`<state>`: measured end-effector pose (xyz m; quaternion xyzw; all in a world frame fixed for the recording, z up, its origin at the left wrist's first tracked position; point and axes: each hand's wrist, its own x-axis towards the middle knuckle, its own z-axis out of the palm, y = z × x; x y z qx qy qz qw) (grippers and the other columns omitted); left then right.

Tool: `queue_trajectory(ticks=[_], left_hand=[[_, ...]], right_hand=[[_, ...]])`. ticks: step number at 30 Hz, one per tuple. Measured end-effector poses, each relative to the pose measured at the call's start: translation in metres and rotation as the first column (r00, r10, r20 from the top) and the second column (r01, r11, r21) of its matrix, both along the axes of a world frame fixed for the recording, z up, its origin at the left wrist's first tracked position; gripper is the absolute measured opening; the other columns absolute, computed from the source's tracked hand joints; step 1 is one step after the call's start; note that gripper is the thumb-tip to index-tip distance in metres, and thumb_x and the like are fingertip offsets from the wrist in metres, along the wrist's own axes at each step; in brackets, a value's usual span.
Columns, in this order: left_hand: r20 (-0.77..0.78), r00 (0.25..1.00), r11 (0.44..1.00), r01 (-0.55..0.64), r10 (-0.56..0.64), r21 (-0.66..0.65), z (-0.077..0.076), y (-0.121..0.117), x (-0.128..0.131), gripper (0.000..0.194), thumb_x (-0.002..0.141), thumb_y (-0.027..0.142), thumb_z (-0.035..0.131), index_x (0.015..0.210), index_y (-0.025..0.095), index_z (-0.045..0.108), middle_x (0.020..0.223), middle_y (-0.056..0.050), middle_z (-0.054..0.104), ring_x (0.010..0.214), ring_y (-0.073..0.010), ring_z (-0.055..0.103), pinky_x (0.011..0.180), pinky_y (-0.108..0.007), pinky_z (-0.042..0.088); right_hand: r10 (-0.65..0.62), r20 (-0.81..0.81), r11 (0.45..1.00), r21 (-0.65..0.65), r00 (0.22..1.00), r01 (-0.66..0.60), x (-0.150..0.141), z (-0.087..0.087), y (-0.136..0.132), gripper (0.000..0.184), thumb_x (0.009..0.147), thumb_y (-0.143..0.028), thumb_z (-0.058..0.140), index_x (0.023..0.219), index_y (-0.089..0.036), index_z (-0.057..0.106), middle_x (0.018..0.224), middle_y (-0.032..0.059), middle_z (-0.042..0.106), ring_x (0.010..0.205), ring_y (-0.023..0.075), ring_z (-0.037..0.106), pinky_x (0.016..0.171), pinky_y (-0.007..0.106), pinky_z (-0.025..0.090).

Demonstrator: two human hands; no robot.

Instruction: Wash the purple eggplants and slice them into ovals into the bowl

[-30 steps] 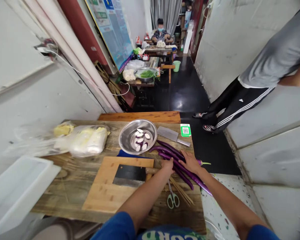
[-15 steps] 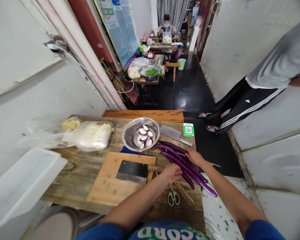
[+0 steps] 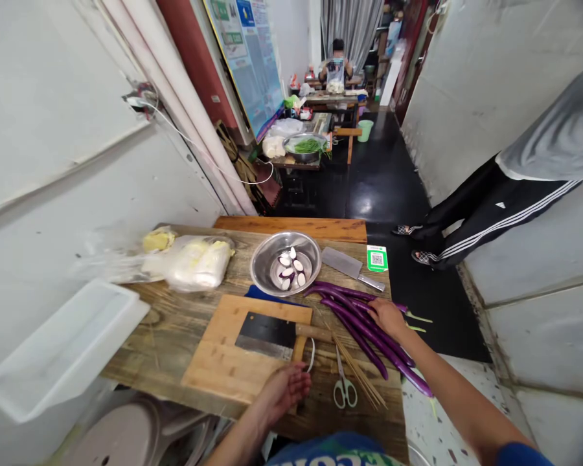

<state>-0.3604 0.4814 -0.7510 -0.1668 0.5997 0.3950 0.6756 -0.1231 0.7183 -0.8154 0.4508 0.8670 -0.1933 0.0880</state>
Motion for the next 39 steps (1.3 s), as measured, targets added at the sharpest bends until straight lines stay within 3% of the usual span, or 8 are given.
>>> queue_trajectory(ticks=[10, 22, 24, 27, 30, 33, 36, 39], left_hand=[[-0.008, 0.999, 0.998, 0.048, -0.048, 0.048, -0.011, 0.005, 0.017, 0.019, 0.075, 0.015, 0.052, 0.094, 0.014, 0.052, 0.072, -0.007, 0.064, 0.061, -0.0148, 0.063, 0.06, -0.025, 0.048], [-0.006, 0.981, 0.973, 0.192, -0.192, 0.126, -0.023, 0.02, 0.029, 0.024, 0.068, 0.017, 0.058, 0.091, 0.014, 0.053, 0.069, -0.005, 0.064, 0.06, -0.0148, 0.061, 0.062, -0.028, 0.047], [-0.04, 0.973, 0.953, 0.231, -0.228, 0.193, -0.021, 0.028, 0.031, 0.025, 0.069, 0.021, 0.06, 0.092, 0.014, 0.054, 0.071, -0.005, 0.064, 0.061, -0.0147, 0.061, 0.061, -0.027, 0.046], [-0.144, 0.959, 0.898, 0.281, -0.246, 0.338, -0.015, 0.046, 0.035, 0.031, 0.072, 0.03, 0.062, 0.099, 0.016, 0.055, 0.077, -0.005, 0.065, 0.066, -0.0145, 0.061, 0.061, -0.026, 0.045], [-0.28, 0.951, 0.859, 0.248, -0.129, 0.448, -0.005, 0.068, 0.043, 0.048, 0.074, 0.037, 0.062, 0.117, 0.022, 0.048, 0.091, -0.006, 0.065, 0.083, -0.0166, 0.061, 0.07, -0.028, 0.047], [-0.336, 0.937, 0.817, 0.12, 0.095, 0.565, 0.009, 0.086, 0.051, 0.062, 0.075, 0.041, 0.061, 0.13, 0.028, 0.036, 0.107, -0.006, 0.061, 0.098, -0.0178, 0.058, 0.079, -0.03, 0.046], [-0.364, 0.891, 0.76, 0.035, 0.27, 0.649, 0.028, 0.092, 0.044, 0.057, 0.078, 0.046, 0.056, 0.129, 0.026, 0.038, 0.104, -0.006, 0.062, 0.089, -0.0171, 0.06, 0.075, -0.03, 0.048], [-0.525, 0.789, 0.787, 0.089, 0.318, 0.611, 0.051, 0.083, 0.009, 0.057, 0.081, 0.049, 0.05, 0.129, 0.021, 0.039, 0.087, -0.004, 0.063, 0.066, -0.0128, 0.059, 0.061, -0.026, 0.048]], right_hand=[[0.04, -0.018, 0.992, -0.118, 0.999, -0.042, 0.003, -0.004, 0.009, 0.032, 0.074, -0.015, 0.053, 0.106, -0.011, 0.055, 0.101, 0.0119, 0.058, 0.089, 0.0194, 0.057, 0.082, 0.028, 0.038], [-0.054, -0.341, 0.962, -0.269, 0.938, -0.042, 0.018, 0.026, 0.029, 0.031, 0.081, -0.029, 0.049, 0.106, -0.012, 0.054, 0.096, 0.0098, 0.059, 0.081, 0.0169, 0.058, 0.076, 0.029, 0.044], [-0.245, -0.415, 0.843, -0.537, 0.876, -0.018, 0.021, 0.035, 0.028, 0.035, 0.083, -0.037, 0.048, 0.108, -0.013, 0.053, 0.082, 0.0057, 0.062, 0.066, 0.0145, 0.059, 0.065, 0.028, 0.047], [-0.49, -0.386, 0.532, -0.843, 0.781, -0.083, 0.024, 0.052, 0.018, 0.041, 0.082, -0.045, 0.05, 0.11, -0.015, 0.051, 0.065, 0.0003, 0.061, 0.056, 0.0126, 0.058, 0.056, 0.026, 0.047], [-0.626, -0.327, 0.298, -0.939, 0.708, -0.17, 0.019, 0.066, -0.009, 0.042, 0.077, -0.045, 0.057, 0.107, -0.016, 0.052, 0.065, 0.0006, 0.063, 0.054, 0.0124, 0.059, 0.056, 0.026, 0.048], [-0.695, -0.297, 0.167, -0.953, 0.655, -0.254, -0.002, 0.073, -0.05, 0.04, 0.074, -0.045, 0.06, 0.1, -0.016, 0.053, 0.068, 0.0013, 0.062, 0.054, 0.0143, 0.06, 0.055, 0.029, 0.049], [-0.622, -0.362, 0.199, -0.931, 0.694, -0.307, -0.035, 0.077, -0.09, 0.038, 0.082, -0.049, 0.048, 0.102, -0.017, 0.052, 0.068, 0.0016, 0.062, 0.061, 0.0173, 0.061, 0.058, 0.033, 0.05], [-0.296, -0.584, 0.56, -0.747, 0.756, -0.358, -0.071, 0.08, -0.118, 0.039, 0.088, -0.045, 0.037, 0.109, -0.017, 0.054, 0.094, 0.0081, 0.064, 0.089, 0.0201, 0.06, 0.081, 0.038, 0.046]])
